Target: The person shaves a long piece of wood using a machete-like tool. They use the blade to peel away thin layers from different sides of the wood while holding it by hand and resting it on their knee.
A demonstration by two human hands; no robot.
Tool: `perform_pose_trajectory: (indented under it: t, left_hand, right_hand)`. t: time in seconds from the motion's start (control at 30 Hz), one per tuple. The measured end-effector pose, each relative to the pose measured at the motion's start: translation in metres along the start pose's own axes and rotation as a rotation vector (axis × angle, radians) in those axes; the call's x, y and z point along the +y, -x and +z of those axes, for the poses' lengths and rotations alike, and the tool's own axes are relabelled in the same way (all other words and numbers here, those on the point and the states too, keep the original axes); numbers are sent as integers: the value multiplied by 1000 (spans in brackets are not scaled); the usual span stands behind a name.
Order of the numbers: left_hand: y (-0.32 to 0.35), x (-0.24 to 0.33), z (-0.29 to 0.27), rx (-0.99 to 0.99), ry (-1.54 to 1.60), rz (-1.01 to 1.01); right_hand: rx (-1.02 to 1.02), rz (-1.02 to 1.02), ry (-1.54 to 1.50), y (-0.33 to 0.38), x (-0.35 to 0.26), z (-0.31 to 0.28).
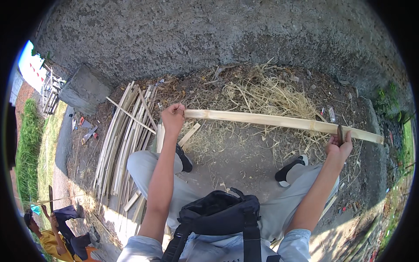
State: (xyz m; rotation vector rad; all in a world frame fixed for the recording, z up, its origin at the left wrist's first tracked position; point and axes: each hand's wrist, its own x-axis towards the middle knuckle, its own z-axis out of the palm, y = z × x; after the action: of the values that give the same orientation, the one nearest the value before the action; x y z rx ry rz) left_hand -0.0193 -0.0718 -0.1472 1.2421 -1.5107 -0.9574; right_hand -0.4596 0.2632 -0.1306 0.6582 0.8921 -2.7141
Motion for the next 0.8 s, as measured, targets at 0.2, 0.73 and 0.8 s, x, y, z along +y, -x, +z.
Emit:
perform_pose_trajectory:
  t: [0.2, 0.73, 0.8]
  left_hand:
    - [-2, 1, -5, 65, -241, 177]
    - [0, -37, 5, -243, -151, -67]
    - [20, -34, 27, -507, -96, -180]
  right_hand:
    - [18, 19, 32, 1, 1, 1]
    - [24, -79, -74, 14, -8, 4]
    - [11, -84, -69, 15, -5, 4]
